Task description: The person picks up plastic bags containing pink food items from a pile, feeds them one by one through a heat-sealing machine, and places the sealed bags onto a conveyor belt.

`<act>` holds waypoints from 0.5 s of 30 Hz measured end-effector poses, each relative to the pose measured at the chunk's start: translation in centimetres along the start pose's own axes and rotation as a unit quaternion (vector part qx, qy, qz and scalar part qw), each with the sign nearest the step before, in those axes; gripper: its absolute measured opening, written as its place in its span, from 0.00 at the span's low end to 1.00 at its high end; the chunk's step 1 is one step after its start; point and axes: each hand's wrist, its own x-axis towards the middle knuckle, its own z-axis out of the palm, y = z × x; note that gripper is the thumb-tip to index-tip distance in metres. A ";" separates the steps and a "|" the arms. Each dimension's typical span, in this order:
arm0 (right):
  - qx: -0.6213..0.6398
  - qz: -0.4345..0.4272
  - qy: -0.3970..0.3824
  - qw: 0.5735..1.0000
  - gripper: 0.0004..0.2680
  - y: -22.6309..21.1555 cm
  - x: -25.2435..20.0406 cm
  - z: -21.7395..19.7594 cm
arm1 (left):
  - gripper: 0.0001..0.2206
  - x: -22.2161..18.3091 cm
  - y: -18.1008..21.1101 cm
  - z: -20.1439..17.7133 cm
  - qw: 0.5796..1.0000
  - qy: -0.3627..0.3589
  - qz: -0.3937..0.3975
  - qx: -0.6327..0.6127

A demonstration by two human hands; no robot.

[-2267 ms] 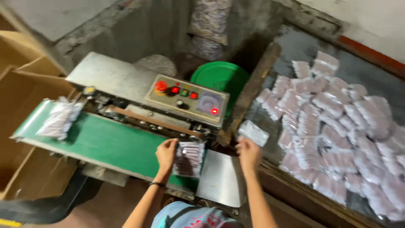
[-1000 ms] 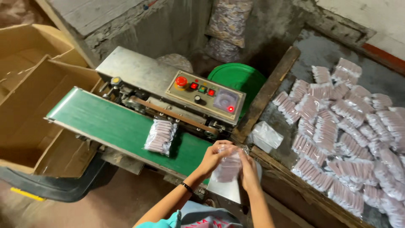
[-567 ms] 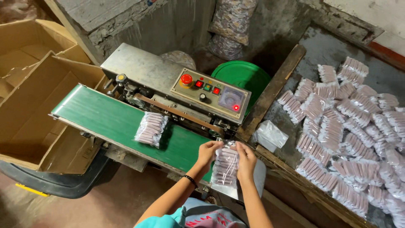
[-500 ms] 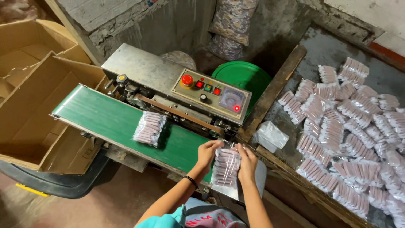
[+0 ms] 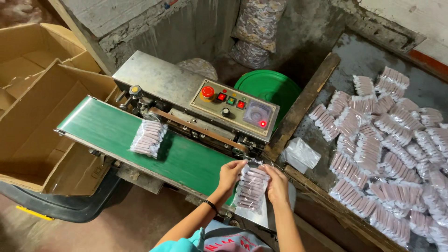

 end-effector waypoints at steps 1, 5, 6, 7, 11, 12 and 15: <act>0.001 0.000 -0.001 1.000 0.08 0.2 0.2 0.0 | 0.14 1.4 -0.9 -0.4 1.000 0.001 0.001 0.001; -0.165 -0.074 0.062 0.982 0.06 -0.2 -0.2 -0.3 | 0.10 4.4 -3.0 -1.1 0.994 0.047 0.007 0.103; -0.312 -0.131 0.100 0.936 0.04 -0.6 -0.5 -0.3 | 0.08 4.7 -2.9 -1.0 0.987 0.062 0.016 0.150; -0.313 -0.131 0.099 0.935 0.04 -0.4 -0.2 0.0 | 0.08 4.8 -2.8 -1.1 0.987 0.064 0.015 0.149; -0.196 -0.109 0.079 0.971 0.04 1.3 2.0 0.0 | 0.13 4.9 -2.1 -1.2 0.973 0.050 -0.008 0.223; -0.171 -0.102 0.081 0.977 0.04 2.0 2.6 -0.5 | 0.13 4.6 -2.1 -1.3 0.984 0.047 -0.022 0.170; -0.163 -0.097 0.097 0.977 0.04 1.3 1.2 0.2 | 0.12 3.3 -1.2 -0.9 0.989 0.038 -0.027 0.143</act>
